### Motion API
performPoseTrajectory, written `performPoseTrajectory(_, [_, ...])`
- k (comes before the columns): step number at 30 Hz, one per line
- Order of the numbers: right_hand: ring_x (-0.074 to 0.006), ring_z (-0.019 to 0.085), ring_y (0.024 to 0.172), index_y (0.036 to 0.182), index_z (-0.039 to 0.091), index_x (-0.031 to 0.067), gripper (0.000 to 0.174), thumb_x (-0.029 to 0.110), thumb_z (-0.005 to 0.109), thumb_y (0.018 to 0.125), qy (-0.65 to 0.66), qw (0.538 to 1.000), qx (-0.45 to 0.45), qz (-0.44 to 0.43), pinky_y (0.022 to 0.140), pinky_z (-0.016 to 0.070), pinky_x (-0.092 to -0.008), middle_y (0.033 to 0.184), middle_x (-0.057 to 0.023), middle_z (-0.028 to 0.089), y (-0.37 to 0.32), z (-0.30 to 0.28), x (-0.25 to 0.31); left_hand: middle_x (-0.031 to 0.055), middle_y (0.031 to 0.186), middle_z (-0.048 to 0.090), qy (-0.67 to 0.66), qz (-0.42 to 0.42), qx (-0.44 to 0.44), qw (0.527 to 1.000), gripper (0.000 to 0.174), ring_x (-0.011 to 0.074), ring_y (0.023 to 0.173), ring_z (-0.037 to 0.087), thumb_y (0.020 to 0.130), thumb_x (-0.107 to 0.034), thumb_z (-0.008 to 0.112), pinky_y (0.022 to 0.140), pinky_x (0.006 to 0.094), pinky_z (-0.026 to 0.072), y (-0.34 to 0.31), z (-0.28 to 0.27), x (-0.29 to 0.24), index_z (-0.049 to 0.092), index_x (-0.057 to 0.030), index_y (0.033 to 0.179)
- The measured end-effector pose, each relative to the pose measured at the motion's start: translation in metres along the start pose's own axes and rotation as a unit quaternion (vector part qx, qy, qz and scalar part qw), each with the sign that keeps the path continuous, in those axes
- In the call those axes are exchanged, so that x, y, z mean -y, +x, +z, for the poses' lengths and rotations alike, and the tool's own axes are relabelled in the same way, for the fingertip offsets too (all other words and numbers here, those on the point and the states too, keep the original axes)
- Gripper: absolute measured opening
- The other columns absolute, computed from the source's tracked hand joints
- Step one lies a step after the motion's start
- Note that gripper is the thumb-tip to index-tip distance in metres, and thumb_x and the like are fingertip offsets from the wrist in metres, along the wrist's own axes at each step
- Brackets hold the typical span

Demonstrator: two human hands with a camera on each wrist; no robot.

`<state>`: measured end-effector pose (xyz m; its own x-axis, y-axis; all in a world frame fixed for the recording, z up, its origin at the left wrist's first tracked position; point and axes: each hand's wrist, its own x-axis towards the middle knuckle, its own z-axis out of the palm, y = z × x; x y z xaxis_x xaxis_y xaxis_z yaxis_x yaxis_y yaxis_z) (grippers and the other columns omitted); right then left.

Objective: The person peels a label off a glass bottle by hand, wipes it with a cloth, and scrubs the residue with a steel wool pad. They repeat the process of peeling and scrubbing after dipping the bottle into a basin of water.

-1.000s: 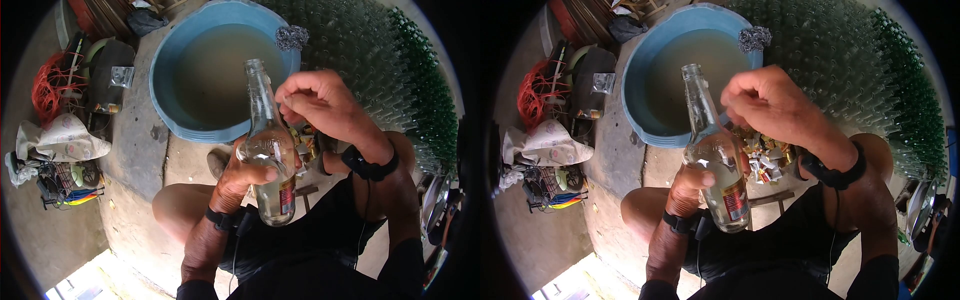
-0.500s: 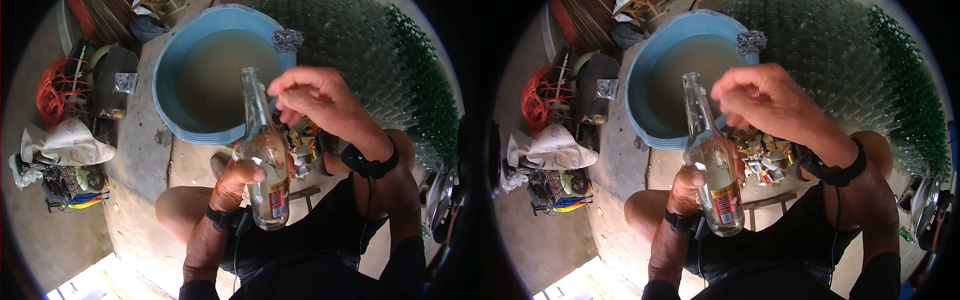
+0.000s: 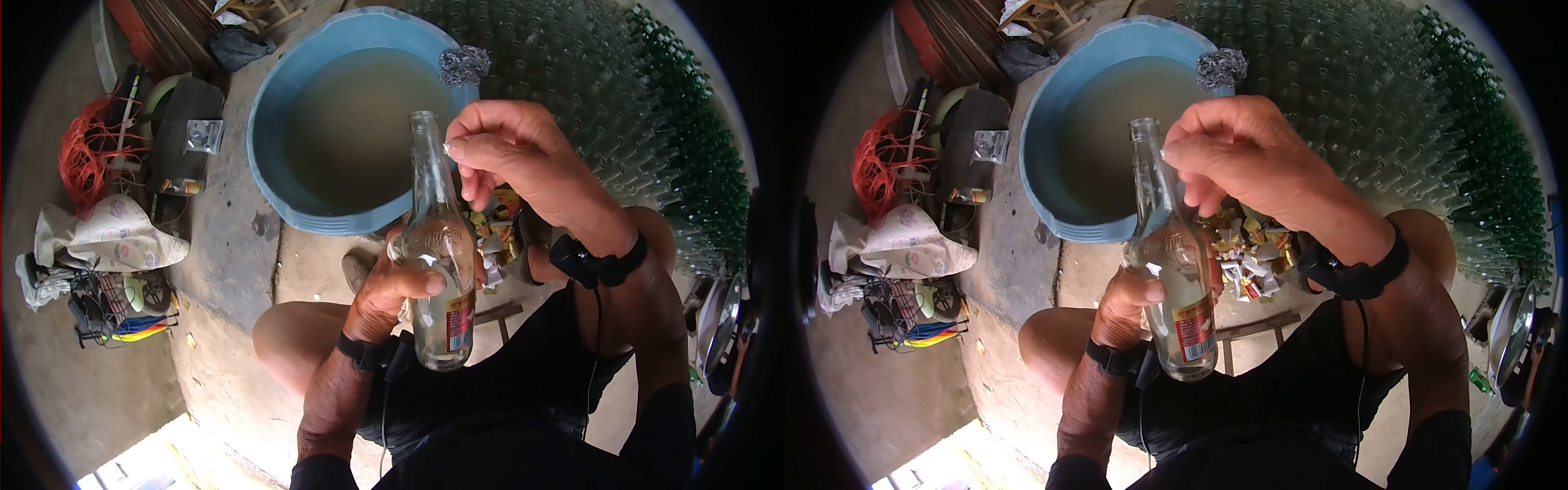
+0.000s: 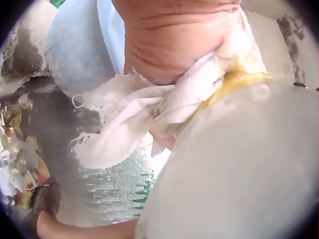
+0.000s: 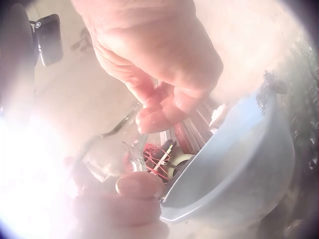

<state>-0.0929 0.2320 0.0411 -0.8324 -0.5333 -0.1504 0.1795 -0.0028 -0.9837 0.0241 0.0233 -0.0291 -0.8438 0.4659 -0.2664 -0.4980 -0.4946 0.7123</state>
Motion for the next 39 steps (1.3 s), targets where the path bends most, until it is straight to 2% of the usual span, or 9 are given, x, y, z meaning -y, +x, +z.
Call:
performPoseTrajectory(10, [-0.0176, 0.076, 0.074, 0.100, 0.070, -0.0049, 0.022, 0.017, 0.064, 0.102, -0.147, 0.986, 0.072, 0.015, 0.065, 0.0625, -0.0311, 0.083, -0.0102, 0.073, -0.012, -0.003, 0.008, 0.0199, 0.102, 0.077, -0.021, -0.016, -0.053, 0.998, 0.073, 0.0303, 0.092, 0.076, 0.066, -0.034, 0.083, 0.085, 0.0464, 0.0654, -0.013, 0.006, -0.013, 0.066, 0.0049, 0.126])
performPoseTrajectory(18, [-0.0153, 0.073, 0.067, 0.095, 0.071, -0.0023, 0.022, 0.015, 0.059, 0.101, -0.256, 0.965, 0.006, 0.048, 0.058, 0.0596, -0.0324, 0.075, -0.0070, 0.068, -0.049, -0.003, -0.022, 0.0215, 0.103, 0.077, -0.008, 0.024, -0.053, 0.998, 0.076, 0.0316, 0.093, 0.076, 0.068, -0.034, 0.082, 0.085, 0.0431, 0.0636, -0.023, 0.000, -0.013, 0.063, 0.0042, 0.131])
performPoseTrajectory(19, [-0.0279, 0.074, 0.065, 0.090, 0.069, -0.0008, 0.020, 0.014, 0.058, 0.098, -0.276, 0.957, -0.045, 0.075, 0.060, 0.0584, -0.0413, 0.072, -0.0154, 0.068, -0.056, 0.010, -0.017, 0.0214, 0.103, 0.077, 0.003, 0.033, -0.057, 0.998, 0.075, 0.0310, 0.092, 0.076, 0.068, -0.035, 0.082, 0.084, 0.0424, 0.0632, -0.025, 0.002, -0.014, 0.064, 0.0040, 0.130])
performPoseTrajectory(22, [-0.0437, 0.071, 0.071, 0.086, 0.067, 0.0002, 0.017, 0.014, 0.061, 0.095, -0.425, 0.896, -0.078, -0.097, 0.066, 0.0562, -0.0490, 0.075, -0.0245, 0.067, -0.060, 0.005, -0.059, 0.0213, 0.101, 0.077, 0.030, 0.059, -0.052, 0.996, 0.071, 0.0299, 0.090, 0.075, 0.070, -0.039, 0.081, 0.081, 0.0405, 0.0623, -0.030, 0.003, -0.016, 0.065, 0.0032, 0.125])
performPoseTrajectory(23, [-0.0308, 0.065, 0.057, 0.091, 0.066, 0.0007, 0.016, 0.011, 0.058, 0.100, -0.434, 0.890, -0.080, -0.115, 0.057, 0.0496, -0.0414, 0.066, -0.0207, 0.062, -0.063, 0.005, -0.071, 0.0214, 0.102, 0.077, 0.028, 0.068, -0.060, 0.995, 0.071, 0.0300, 0.090, 0.075, 0.070, -0.038, 0.081, 0.082, 0.0405, 0.0623, -0.033, 0.006, -0.017, 0.065, 0.0032, 0.125])
performPoseTrajectory(27, [-0.0341, 0.063, 0.057, 0.089, 0.066, 0.0015, 0.010, 0.008, 0.061, 0.096, -0.448, 0.889, -0.071, -0.063, 0.058, 0.0494, -0.0429, 0.064, -0.0192, 0.060, -0.070, 0.010, -0.090, 0.0218, 0.103, 0.077, 0.026, 0.078, -0.045, 0.996, 0.068, 0.0299, 0.092, 0.076, 0.072, -0.037, 0.081, 0.084, 0.0407, 0.0630, -0.039, 0.008, -0.023, 0.066, 0.0032, 0.124])
performPoseTrajectory(29, [-0.0321, 0.064, 0.059, 0.087, 0.065, 0.0013, 0.009, 0.007, 0.065, 0.094, -0.494, 0.862, -0.042, -0.106, 0.059, 0.0510, -0.0416, 0.064, -0.0170, 0.060, -0.075, 0.002, -0.102, 0.0217, 0.104, 0.077, 0.022, 0.079, -0.038, 0.996, 0.067, 0.0298, 0.093, 0.076, 0.072, -0.037, 0.081, 0.084, 0.0407, 0.0633, -0.042, 0.008, -0.024, 0.066, 0.0035, 0.124])
performPoseTrajectory(34, [-0.0283, 0.065, 0.066, 0.086, 0.064, 0.0004, 0.012, 0.003, 0.075, 0.086, -0.455, 0.876, -0.034, -0.158, 0.063, 0.0509, -0.0400, 0.074, -0.0138, 0.065, -0.093, 0.007, -0.127, 0.0228, 0.106, 0.073, 0.009, 0.081, -0.076, 0.994, 0.079, 0.0327, 0.094, 0.075, 0.069, -0.040, 0.084, 0.083, 0.0424, 0.0651, -0.055, 0.015, -0.024, 0.062, 0.0057, 0.129])
performPoseTrajectory(39, [-0.0370, 0.072, 0.077, 0.085, 0.069, 0.0019, 0.009, 0.003, 0.075, 0.080, -0.390, 0.919, -0.051, -0.043, 0.069, 0.0548, -0.0463, 0.079, -0.0178, 0.069, -0.097, 0.015, -0.128, 0.0223, 0.105, 0.074, 0.024, 0.097, -0.059, 0.993, 0.079, 0.0321, 0.093, 0.075, 0.068, -0.043, 0.083, 0.083, 0.0412, 0.0646, -0.058, 0.014, -0.019, 0.063, 0.0045, 0.129])
